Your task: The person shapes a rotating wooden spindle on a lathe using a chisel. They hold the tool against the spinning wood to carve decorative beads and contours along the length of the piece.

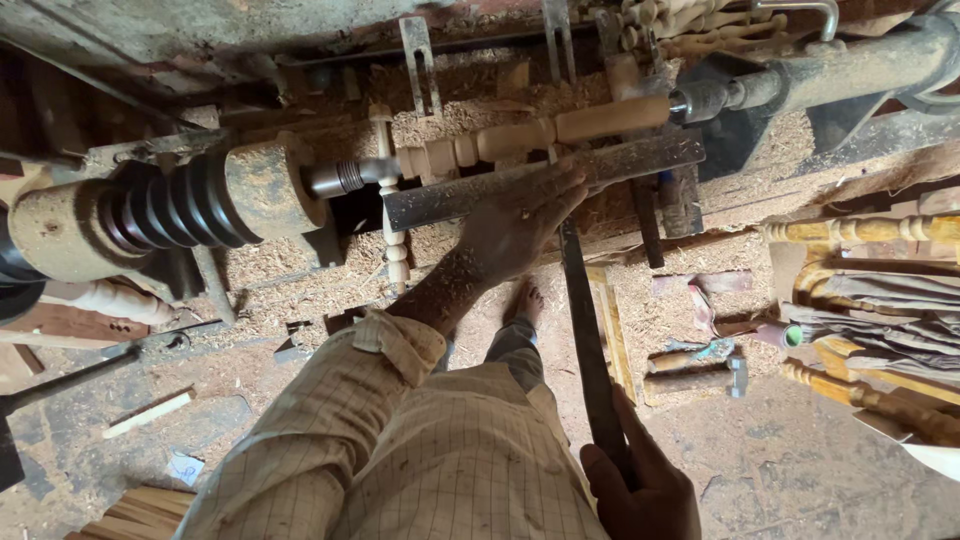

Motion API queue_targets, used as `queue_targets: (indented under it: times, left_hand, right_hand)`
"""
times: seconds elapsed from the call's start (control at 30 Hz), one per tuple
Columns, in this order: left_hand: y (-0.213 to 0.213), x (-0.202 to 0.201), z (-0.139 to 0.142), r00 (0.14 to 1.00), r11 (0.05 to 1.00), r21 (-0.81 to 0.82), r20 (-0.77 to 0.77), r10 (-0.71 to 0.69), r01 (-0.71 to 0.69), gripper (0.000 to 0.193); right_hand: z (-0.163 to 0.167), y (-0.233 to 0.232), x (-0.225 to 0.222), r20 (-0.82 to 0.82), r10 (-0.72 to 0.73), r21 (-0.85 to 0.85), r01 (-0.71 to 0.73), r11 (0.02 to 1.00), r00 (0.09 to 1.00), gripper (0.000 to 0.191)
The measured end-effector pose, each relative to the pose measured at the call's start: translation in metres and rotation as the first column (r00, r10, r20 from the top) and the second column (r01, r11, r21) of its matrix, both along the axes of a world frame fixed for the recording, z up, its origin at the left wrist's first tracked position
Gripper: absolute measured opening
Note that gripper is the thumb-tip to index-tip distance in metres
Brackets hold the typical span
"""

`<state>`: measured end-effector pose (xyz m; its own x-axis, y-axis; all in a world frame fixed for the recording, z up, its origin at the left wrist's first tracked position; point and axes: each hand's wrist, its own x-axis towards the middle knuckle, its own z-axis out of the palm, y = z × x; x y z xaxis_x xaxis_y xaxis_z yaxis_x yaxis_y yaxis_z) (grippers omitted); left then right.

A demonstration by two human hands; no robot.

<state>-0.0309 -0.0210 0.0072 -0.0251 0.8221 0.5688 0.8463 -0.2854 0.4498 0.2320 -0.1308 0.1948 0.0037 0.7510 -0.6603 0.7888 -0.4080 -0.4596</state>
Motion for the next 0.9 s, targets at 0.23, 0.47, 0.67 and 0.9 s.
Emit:
queue_targets:
  times: [0.23,0.47,0.67,0.9]
  left_hand:
    - [0.004,0.007,0.004,0.687,0.937,-0.122,0.711,-0.147,0.326,0.041]
    - [0.004,0.007,0.018,0.653,0.956,-0.076,0.745,-0.133,0.283,0.037]
    - [0.003,0.004,0.043,0.994,0.988,0.115,0.05,0.099,-0.105,0.02]
    - [0.009,0.004,0.05,0.992,0.997,0.074,0.126,0.014,-0.024,0.03]
  right_hand:
    - [0.008,0.01,0.007,0.045,-0.015,-0.084,0.019,0.996,0.999,0.077]
    - [0.015,0.032,0.021,0.072,0.118,-0.056,-0.114,0.992,0.99,0.08]
    - [0.018,0.056,0.042,0.14,0.171,-0.187,-0.144,0.972,0.975,0.083]
    - [0.017,0.103,0.08,0.076,0.254,-0.155,-0.24,0.958,0.964,0.076]
